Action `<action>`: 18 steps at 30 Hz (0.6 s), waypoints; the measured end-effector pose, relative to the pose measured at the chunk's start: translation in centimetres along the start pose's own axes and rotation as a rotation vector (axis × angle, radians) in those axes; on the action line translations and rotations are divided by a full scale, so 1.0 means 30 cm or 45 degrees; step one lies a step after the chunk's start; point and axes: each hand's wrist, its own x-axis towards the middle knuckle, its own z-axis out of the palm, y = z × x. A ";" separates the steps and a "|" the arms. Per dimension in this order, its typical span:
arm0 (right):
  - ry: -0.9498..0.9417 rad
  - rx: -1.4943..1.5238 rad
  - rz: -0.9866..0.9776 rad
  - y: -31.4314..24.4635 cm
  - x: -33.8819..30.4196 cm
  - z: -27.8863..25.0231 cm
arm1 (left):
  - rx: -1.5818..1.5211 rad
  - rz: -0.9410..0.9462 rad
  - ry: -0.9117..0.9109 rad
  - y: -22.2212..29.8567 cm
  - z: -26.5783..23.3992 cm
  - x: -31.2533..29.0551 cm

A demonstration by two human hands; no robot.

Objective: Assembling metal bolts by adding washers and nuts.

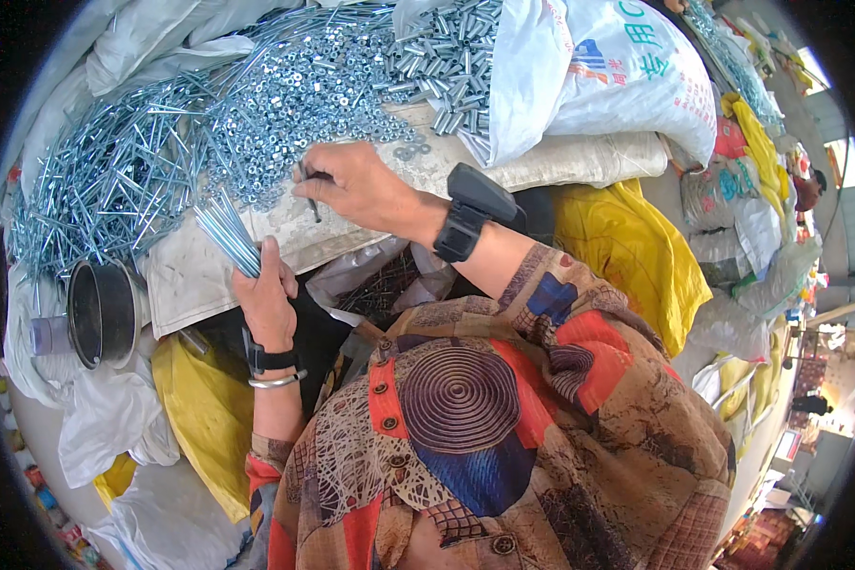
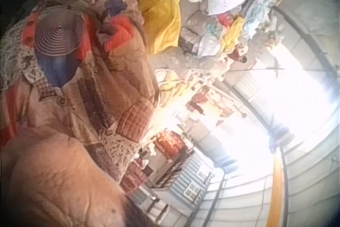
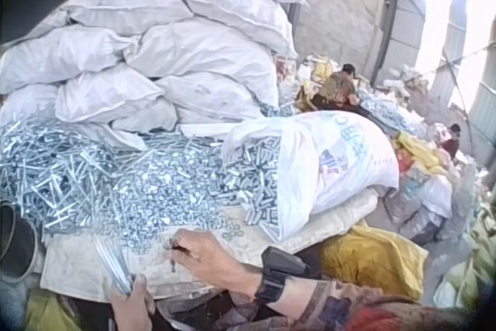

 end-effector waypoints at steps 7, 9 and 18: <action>-0.134 -0.119 -0.049 0.060 -0.040 0.075 | 0.095 0.188 -0.278 0.100 0.064 0.058; -0.130 -0.070 -0.042 0.060 -0.037 0.084 | 0.109 0.204 -0.320 0.118 0.068 0.065; -0.158 -0.261 -0.103 0.090 -0.039 0.111 | 0.311 0.353 -0.223 0.086 0.078 0.095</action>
